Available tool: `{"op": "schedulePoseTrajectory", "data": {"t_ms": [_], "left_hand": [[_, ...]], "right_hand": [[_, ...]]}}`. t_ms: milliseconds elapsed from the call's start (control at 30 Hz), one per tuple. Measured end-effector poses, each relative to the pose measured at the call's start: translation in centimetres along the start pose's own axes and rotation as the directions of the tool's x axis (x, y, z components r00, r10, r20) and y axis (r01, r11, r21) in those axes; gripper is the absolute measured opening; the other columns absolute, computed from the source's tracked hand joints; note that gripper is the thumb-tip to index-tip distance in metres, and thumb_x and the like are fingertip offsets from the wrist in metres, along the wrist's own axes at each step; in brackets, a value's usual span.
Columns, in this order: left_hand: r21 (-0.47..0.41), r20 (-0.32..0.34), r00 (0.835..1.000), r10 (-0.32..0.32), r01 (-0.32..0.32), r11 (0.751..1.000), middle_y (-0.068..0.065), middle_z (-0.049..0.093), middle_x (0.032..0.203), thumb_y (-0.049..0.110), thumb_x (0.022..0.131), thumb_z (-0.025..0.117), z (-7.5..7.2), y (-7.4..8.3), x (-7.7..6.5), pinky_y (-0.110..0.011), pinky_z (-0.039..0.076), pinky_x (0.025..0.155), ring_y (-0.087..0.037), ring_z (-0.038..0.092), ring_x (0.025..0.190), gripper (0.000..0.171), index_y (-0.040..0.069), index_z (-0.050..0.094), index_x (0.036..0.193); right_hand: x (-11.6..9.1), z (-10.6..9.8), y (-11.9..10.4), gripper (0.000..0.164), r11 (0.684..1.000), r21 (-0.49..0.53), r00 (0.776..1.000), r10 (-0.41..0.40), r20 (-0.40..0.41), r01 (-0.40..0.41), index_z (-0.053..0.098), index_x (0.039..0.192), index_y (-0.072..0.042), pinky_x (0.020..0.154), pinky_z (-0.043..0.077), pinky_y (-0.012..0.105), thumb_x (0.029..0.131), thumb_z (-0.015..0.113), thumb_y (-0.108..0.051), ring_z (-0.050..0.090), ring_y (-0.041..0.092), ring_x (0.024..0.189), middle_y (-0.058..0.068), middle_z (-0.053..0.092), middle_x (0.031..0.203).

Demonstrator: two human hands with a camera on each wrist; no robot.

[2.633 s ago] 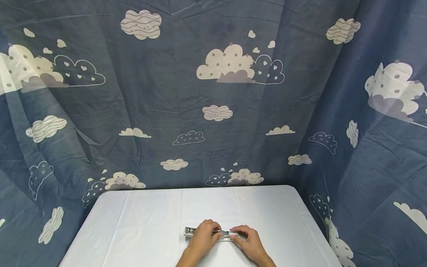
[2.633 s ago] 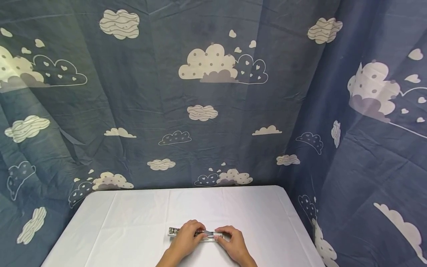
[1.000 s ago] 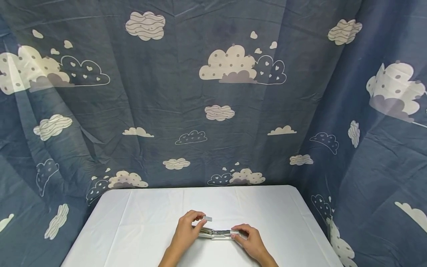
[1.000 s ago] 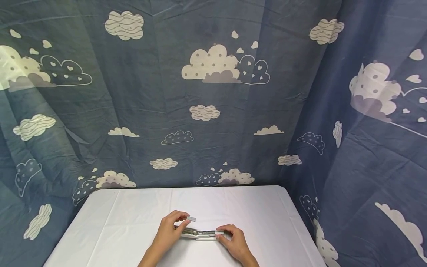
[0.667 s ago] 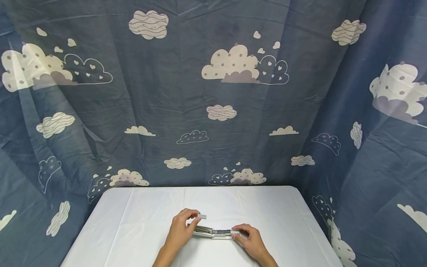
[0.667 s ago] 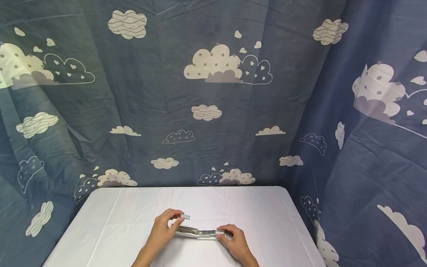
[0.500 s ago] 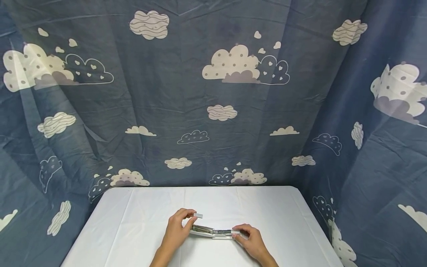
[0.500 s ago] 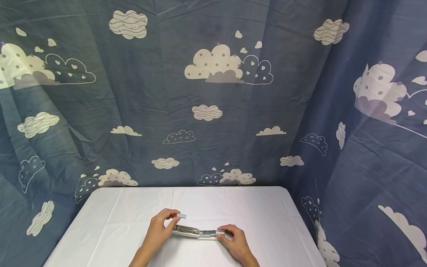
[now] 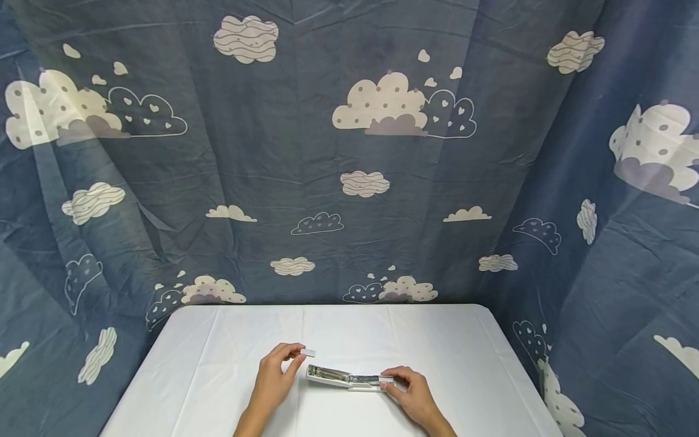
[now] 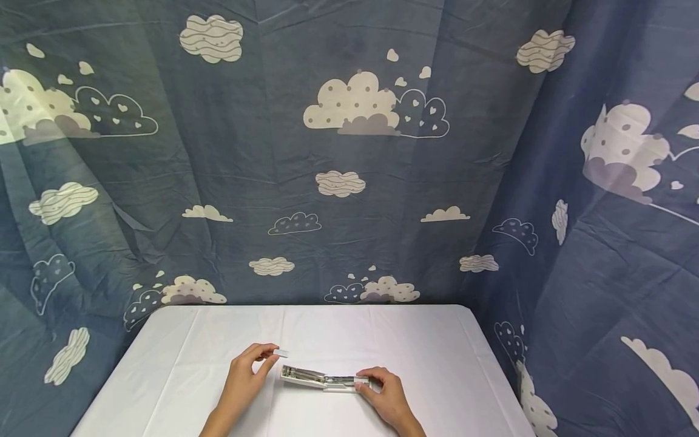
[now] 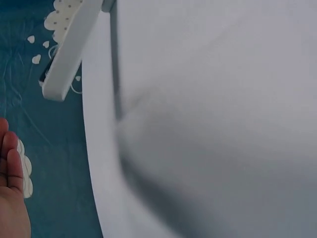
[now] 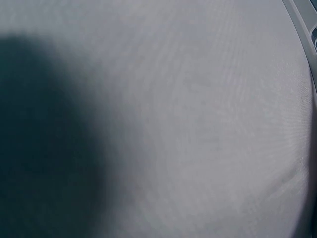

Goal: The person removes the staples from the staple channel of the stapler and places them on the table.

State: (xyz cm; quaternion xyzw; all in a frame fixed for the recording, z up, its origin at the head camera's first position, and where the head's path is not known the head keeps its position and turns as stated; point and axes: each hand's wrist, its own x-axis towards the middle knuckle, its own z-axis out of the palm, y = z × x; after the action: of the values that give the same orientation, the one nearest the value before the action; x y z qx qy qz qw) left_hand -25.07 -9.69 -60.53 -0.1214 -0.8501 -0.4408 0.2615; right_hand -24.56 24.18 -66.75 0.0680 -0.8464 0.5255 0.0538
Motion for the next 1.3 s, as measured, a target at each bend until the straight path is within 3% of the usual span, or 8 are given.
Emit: {"op": "schedulePoseTrajectory", "data": {"t_ms": [300,567,900,1100,1300], "left_hand": [[0.049,-0.017,0.999,-0.03,0.031,0.998,0.014,0.071,0.09,0.011,0.086,0.083,-0.5,-1.6,-0.7,-0.026,0.059,0.076,0.0,0.066,0.082,0.018,0.016,0.077,0.102],[0.074,0.024,0.993,-0.113,0.111,0.991,0.013,0.071,0.092,0.014,0.088,0.082,-0.9,-2.9,-1.6,-0.028,0.06,0.078,0.0,0.066,0.083,0.018,0.014,0.077,0.105],[0.047,0.102,0.966,-0.236,0.232,0.972,0.006,0.073,0.095,0.013,0.089,0.081,-0.9,-3.7,-2.4,-0.024,0.061,0.084,-0.007,0.07,0.087,0.017,0.012,0.077,0.105],[0.077,0.127,0.963,-0.238,0.229,0.97,0.002,0.074,0.099,0.014,0.089,0.08,-0.9,-4.4,-2.8,-0.028,0.062,0.086,-0.014,0.074,0.091,0.017,0.012,0.077,0.105],[0.113,0.144,0.955,-0.258,0.243,0.963,0.005,0.074,0.095,0.018,0.087,0.082,-0.8,-4.7,-2.9,-0.035,0.061,0.087,-0.012,0.073,0.09,0.017,0.017,0.079,0.104]], "right_hand": [[0.2,-0.1,0.1,0.021,0.998,-0.023,0.998,0.056,0.009,-0.055,0.079,0.101,-0.022,0.095,0.053,0.02,0.082,0.087,-0.023,0.064,0.003,0.1,-0.006,0.075,0.103],[0.3,0.0,0.2,0.022,0.998,-0.027,0.999,0.051,0.011,-0.051,0.078,0.101,-0.024,0.096,0.053,0.021,0.082,0.088,-0.025,0.064,0.004,0.102,-0.007,0.075,0.104],[0.3,0.0,0.2,0.022,0.998,-0.024,0.998,0.057,0.018,-0.056,0.078,0.102,-0.024,0.097,0.053,0.021,0.081,0.088,-0.024,0.065,0.005,0.103,-0.007,0.075,0.105],[0.2,-0.1,0.0,0.023,0.998,0.014,0.997,0.057,0.056,-0.058,0.077,0.105,-0.022,0.102,0.05,0.018,0.084,0.085,-0.024,0.064,0.007,0.11,-0.006,0.074,0.109],[0.2,-0.1,-0.1,0.021,0.998,0.039,0.997,0.048,0.065,-0.051,0.077,0.106,-0.021,0.104,0.049,0.017,0.086,0.084,-0.025,0.063,0.009,0.112,-0.004,0.073,0.111]]}}
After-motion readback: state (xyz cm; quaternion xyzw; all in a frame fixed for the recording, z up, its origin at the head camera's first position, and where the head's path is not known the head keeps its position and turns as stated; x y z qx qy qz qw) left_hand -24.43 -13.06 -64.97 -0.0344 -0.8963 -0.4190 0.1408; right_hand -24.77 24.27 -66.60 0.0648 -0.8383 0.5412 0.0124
